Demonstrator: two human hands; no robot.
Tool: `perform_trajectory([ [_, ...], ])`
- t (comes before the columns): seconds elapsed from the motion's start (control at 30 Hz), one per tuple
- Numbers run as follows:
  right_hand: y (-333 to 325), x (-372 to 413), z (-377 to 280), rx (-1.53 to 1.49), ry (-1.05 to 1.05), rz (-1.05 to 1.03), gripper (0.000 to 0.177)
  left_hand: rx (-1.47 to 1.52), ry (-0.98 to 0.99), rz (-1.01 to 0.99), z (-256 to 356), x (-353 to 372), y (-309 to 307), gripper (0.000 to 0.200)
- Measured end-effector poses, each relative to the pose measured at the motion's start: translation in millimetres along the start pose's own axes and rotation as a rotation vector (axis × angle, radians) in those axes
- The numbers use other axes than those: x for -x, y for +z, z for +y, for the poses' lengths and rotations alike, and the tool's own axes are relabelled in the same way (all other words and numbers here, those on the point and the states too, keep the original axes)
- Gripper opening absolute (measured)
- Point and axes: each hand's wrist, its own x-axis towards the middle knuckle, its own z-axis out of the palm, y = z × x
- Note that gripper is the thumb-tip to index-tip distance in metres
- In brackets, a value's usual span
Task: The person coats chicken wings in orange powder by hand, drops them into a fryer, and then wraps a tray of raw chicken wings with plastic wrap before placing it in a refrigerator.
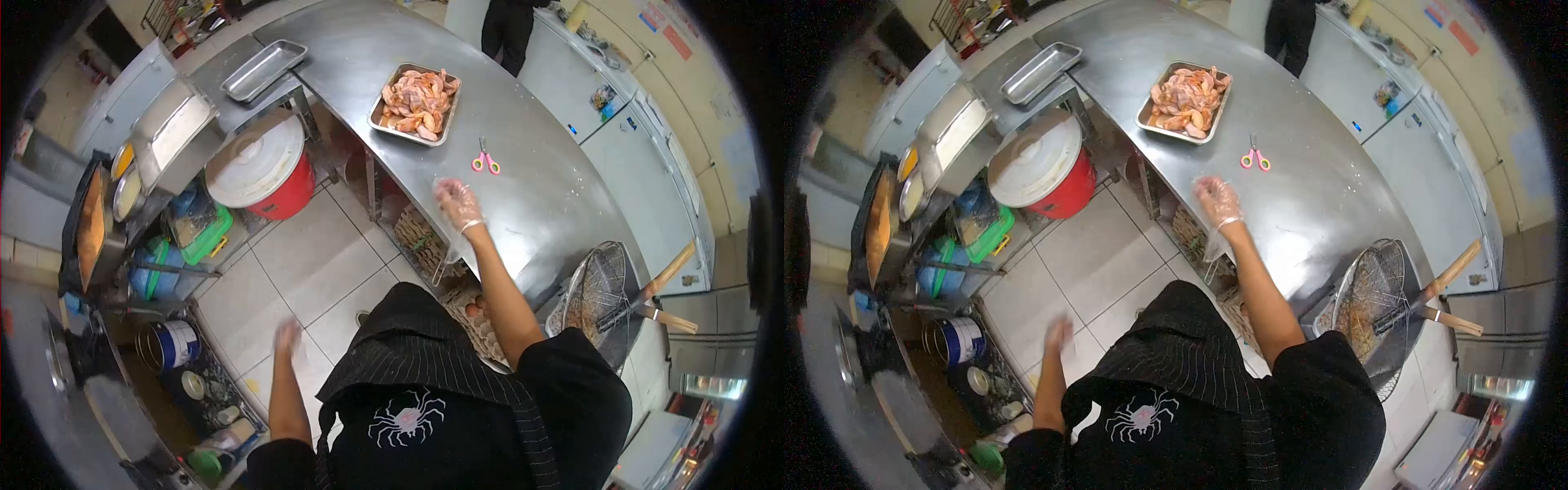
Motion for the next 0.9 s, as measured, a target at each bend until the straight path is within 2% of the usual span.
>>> perform_trajectory([
  [0.03,-2,-18,-3,-0.003,0.013,0.015,0.032,-0.262,0.153,-0.242,82,-40,26,0.045],
  [0.07,-9,-37,-14,0.132,-0.047,0.068,0.035,0.142,0.068,-0.217,147,-63,82,0.05],
  [0.1,-16,-58,-30,0.267,-0.109,0.118,0.038,0.096,0.009,-0.265,238,-51,135,0.048],
  [0.13,-23,-82,-54,0.324,-0.043,0.008,0.048,0.091,0.043,-0.405,294,-60,179,0.046],
  [0.17,-16,-118,-57,0.327,-0.053,0.006,0.048,0.076,0.096,-0.553,334,-69,218,0.049],
  [0.23,9,-191,-59,0.61,-0.401,0.101,0.062,0.19,0.07,-0.771,377,-93,295,0.052],
  [0.27,15,-221,-69,0.6,-0.41,0.087,0.062,0.229,-0.007,-0.753,400,-85,327,0.053],
  [0.3,19,-247,-83,0.847,-0.347,0.038,0.067,0.265,-0.091,-0.732,421,-76,357,0.054],
  [0.33,22,-272,-89,1.094,-0.281,-0.013,0.073,0.321,-0.148,-0.705,432,-79,381,0.053],
  [0.4,41,-320,-58,1.107,-0.305,-0.117,0.072,0.379,-0.215,-0.653,445,-98,418,0.052],
  [0.43,51,-336,-45,1.131,-0.318,-0.207,0.071,0.454,-0.257,-0.555,446,-110,431,0.05],
  [0.5,66,-338,-22,1.197,-0.288,-0.275,0.075,0.529,-0.334,-0.435,439,-123,434,0.049],
  [0.53,78,-340,11,1.173,-0.355,-0.436,0.078,0.558,-0.29,-0.39,439,-123,433,0.045],
  [0.57,78,-343,13,1.168,-0.393,-0.516,0.079,0.591,-0.235,-0.352,443,-123,434,0.041],
  [0.6,78,-345,16,1.157,-0.429,-0.597,0.081,0.488,-0.23,-0.332,447,-123,431,0.034],
  [0.67,63,-318,-48,0.972,-0.217,-0.513,0.074,0.504,-0.231,-0.328,449,-125,422,0.032],
  [0.7,59,-317,-47,0.902,-0.216,-0.551,0.068,0.5,-0.223,-0.324,452,-121,412,0.031],
  [0.83,14,-334,-1,0.746,-0.452,-0.647,0.047,0.535,-0.112,-0.222,458,-119,377,0.039],
  [0.9,-4,-362,35,0.731,-0.657,-0.544,0.036,0.452,-0.07,-0.126,422,-138,362,0.043],
])
